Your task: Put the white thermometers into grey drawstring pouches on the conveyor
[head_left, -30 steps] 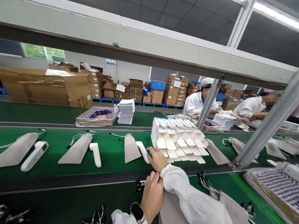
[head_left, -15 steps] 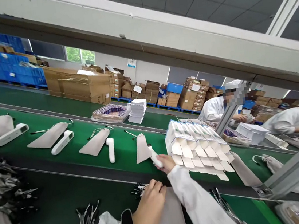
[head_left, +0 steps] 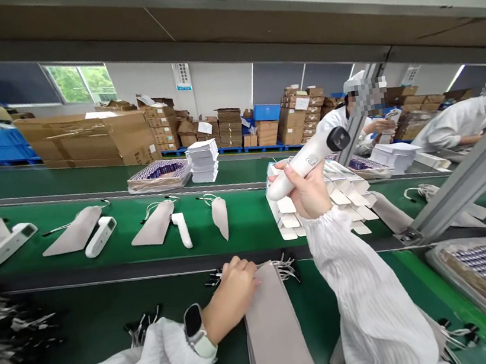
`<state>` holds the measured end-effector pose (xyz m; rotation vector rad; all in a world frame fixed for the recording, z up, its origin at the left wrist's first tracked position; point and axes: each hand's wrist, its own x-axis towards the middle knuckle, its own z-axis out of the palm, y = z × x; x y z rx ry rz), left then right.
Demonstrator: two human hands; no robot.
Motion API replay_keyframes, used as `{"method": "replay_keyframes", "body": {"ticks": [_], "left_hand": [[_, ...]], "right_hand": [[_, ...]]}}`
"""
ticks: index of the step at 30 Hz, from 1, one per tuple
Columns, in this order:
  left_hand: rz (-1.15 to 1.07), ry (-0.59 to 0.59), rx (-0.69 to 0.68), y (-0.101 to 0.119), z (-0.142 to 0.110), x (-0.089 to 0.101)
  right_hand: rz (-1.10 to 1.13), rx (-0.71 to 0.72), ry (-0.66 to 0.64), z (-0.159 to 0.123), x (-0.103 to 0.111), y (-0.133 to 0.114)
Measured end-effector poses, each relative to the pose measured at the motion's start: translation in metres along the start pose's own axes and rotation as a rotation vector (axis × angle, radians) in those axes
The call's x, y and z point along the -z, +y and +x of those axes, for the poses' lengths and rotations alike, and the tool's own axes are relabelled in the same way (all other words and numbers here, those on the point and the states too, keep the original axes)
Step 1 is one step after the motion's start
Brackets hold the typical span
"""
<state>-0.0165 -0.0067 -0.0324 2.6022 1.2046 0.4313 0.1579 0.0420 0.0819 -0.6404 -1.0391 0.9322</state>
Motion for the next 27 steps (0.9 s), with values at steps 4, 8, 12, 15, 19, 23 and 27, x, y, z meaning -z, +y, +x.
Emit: {"method": "replay_keyframes", "body": {"ticks": [4, 8, 12, 15, 19, 23, 27], "left_hand": [[-0.178, -0.065, -0.058, -0.006, 0.005, 0.009], [-0.251, 0.013, 0.013, 0.0, 0.003, 0.015], [-0.375, 0.042, 0.106, 0.006, 0.001, 0.02], [-0.441, 0.129, 0.12, 0.007, 0.003, 0.022], [-0.479, 0.28, 0.08, 0.005, 0.003, 0.021], [-0.436, 0.441, 0.08, 0.002, 0.005, 0.026], [-0.432, 0.453, 0.091, -0.003, 0.009, 0.035]], "right_hand": [[0.033, -0.16, -0.154, -0.014, 0.001, 0.021], [0.11, -0.378, -0.241, -0.03, 0.002, 0.053], [0.161, -0.42, -0.285, -0.035, 0.006, 0.066], [0.195, -0.435, -0.282, -0.035, 0.008, 0.066], [0.09, -0.516, -0.372, -0.038, 0.014, 0.067], [-0.241, -0.562, -0.667, -0.05, 0.019, 0.073], [-0.423, -0.645, -0.763, -0.061, 0.012, 0.075]]}}
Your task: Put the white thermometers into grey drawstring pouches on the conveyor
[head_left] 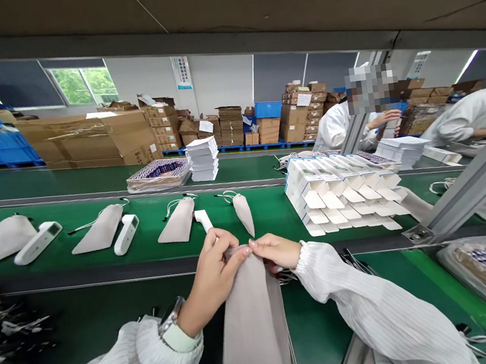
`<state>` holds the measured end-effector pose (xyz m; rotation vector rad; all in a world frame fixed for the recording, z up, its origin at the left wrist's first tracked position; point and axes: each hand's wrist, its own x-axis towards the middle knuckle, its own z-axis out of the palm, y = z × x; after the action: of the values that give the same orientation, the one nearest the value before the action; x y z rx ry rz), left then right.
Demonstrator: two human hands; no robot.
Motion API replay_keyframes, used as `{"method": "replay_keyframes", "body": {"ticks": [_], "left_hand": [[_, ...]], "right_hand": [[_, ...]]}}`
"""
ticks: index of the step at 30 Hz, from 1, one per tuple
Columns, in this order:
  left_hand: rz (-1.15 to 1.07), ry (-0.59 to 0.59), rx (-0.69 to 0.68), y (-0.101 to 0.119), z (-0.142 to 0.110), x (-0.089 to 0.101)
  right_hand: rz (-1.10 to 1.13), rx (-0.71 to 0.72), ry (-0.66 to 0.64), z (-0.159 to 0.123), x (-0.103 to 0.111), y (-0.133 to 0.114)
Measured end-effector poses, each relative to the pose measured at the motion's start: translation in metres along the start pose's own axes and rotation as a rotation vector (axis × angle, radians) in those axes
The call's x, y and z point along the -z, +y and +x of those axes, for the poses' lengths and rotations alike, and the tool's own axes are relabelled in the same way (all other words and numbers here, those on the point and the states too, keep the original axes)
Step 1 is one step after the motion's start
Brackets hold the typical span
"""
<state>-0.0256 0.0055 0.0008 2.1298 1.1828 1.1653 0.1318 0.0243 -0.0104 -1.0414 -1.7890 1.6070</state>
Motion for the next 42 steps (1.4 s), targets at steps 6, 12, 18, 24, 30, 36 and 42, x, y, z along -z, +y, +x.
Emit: {"method": "replay_keyframes", "body": {"ticks": [6, 12, 18, 24, 30, 36, 42], "left_hand": [[0.051, -0.293, 0.283, 0.021, 0.003, 0.03], [-0.448, -0.362, 0.397, 0.053, -0.008, 0.047], [-0.323, -0.125, 0.154, 0.038, -0.008, 0.023], [-0.051, -0.465, -0.006, 0.027, -0.041, -0.019], [0.383, -0.837, -0.103, 0.042, -0.057, -0.026], [0.436, -0.811, -0.063, 0.046, -0.046, -0.012], [0.29, -0.769, -0.135, 0.028, -0.042, -0.014]], "right_hand": [[-0.512, 0.354, 0.693, -0.005, 0.045, 0.004], [-0.133, 0.341, 0.612, -0.009, 0.049, -0.003], [0.083, 0.39, 0.011, 0.01, -0.017, -0.007], [-0.091, 0.304, 1.117, -0.005, 0.084, -0.001], [-0.795, -0.187, 1.304, -0.019, 0.119, 0.011], [-1.068, -0.617, 1.084, -0.001, 0.102, 0.046], [-1.284, -0.033, 0.901, 0.039, 0.051, 0.028]]}}
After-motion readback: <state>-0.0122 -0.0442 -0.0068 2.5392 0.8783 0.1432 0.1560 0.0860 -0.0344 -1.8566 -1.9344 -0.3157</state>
